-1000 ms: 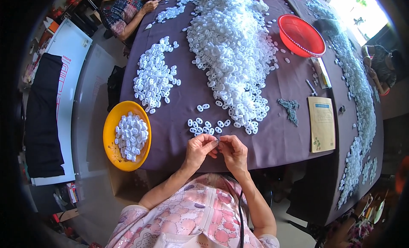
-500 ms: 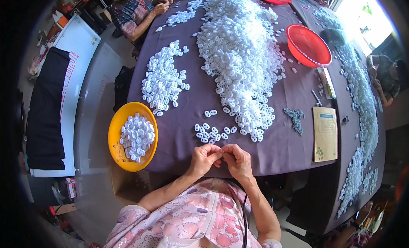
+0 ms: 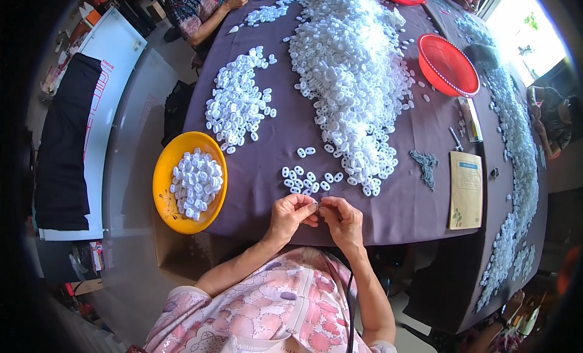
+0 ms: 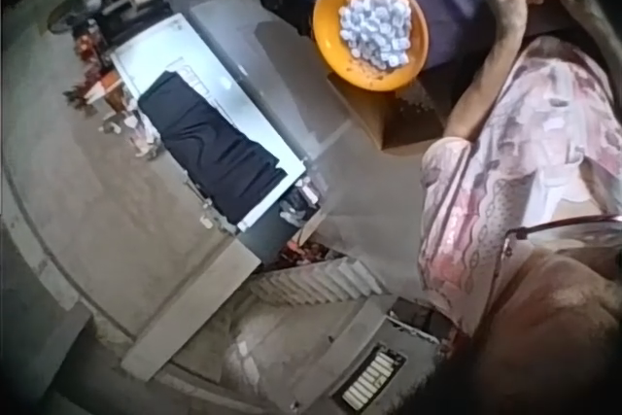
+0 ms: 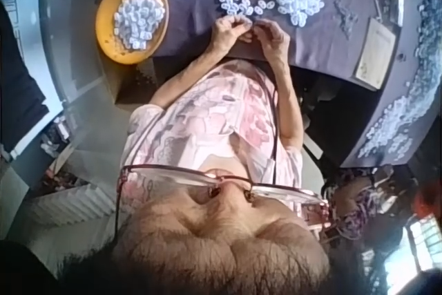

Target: The person assembles small plastic clips by joining pieces together by hand and gathers the plastic components on the table.

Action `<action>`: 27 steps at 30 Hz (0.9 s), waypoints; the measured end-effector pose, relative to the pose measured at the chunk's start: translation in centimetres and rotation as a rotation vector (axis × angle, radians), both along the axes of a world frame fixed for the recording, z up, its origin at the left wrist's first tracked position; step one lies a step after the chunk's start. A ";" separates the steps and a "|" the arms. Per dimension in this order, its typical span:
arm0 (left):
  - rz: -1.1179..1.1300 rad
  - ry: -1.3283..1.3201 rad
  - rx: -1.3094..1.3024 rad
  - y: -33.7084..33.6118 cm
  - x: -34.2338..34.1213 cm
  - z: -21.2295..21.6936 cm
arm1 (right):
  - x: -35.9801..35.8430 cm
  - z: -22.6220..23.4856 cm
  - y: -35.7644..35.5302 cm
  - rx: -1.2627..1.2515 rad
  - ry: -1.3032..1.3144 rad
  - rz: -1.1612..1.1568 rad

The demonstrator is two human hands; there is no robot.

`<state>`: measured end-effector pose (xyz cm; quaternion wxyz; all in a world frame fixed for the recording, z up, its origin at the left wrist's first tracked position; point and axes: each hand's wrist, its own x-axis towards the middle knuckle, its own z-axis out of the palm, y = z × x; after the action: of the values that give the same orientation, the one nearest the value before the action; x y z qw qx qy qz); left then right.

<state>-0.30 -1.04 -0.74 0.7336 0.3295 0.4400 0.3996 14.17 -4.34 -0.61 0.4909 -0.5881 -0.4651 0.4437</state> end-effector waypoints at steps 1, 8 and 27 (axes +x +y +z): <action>0.008 0.004 0.008 0.0 0.1 0.0 | 0.0 0.0 0.1 0.017 -0.029 0.021; -0.005 0.005 0.034 -0.3 0.2 -0.2 | -0.5 -0.1 0.1 0.154 -0.231 0.026; 0.052 -0.075 0.004 -0.4 -1.1 0.2 | 0.3 1.4 2.5 0.268 -0.606 -0.066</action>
<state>-1.43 -1.43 -0.57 0.7384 0.3044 0.4196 0.4314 14.49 -1.87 0.80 0.4172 -0.6383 -0.6250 0.1672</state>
